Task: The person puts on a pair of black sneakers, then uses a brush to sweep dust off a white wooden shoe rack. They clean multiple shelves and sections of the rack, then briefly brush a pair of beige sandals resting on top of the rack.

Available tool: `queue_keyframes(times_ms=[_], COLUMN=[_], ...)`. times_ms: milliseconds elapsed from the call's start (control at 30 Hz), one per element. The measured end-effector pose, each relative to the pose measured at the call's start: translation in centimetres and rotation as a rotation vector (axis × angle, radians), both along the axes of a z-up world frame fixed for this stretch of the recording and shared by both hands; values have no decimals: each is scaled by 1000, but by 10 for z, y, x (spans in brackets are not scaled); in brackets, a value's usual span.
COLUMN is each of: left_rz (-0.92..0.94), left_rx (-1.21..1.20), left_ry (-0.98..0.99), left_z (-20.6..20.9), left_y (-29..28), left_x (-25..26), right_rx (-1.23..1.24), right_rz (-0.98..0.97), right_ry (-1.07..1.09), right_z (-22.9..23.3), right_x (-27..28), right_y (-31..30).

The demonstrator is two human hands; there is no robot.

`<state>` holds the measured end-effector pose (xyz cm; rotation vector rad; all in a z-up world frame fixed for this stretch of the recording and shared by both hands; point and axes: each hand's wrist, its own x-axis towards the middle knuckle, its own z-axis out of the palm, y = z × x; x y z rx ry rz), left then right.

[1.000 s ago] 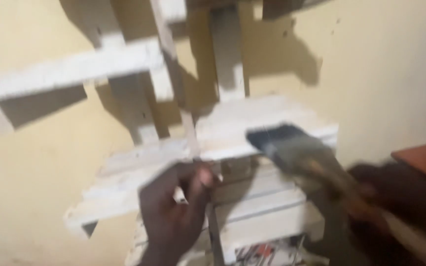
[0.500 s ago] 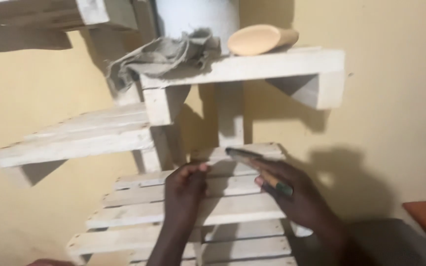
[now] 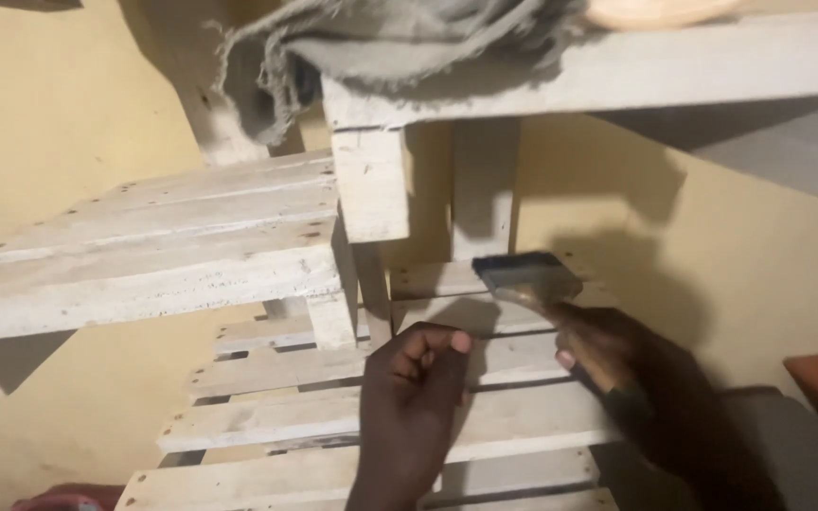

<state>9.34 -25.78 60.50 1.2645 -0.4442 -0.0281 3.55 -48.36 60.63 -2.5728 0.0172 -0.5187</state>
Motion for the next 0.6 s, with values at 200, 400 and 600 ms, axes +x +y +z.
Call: queue_keyframes(times_ms=[200,400,600], left_rz=[15,186,257], left_rx=[170,320,283], left_ry=[-58,-179,-212], left_z=[-1,24,24], left_y=[-2,-4,-11], left_x=[0,-7,-13], right_rx=[53,-97,3], right_rz=[-11,-21,-17], right_ry=[-279,-162,-198], right_z=[-9,9,15], right_x=[-2,-4,-5], right_y=[17,25,22])
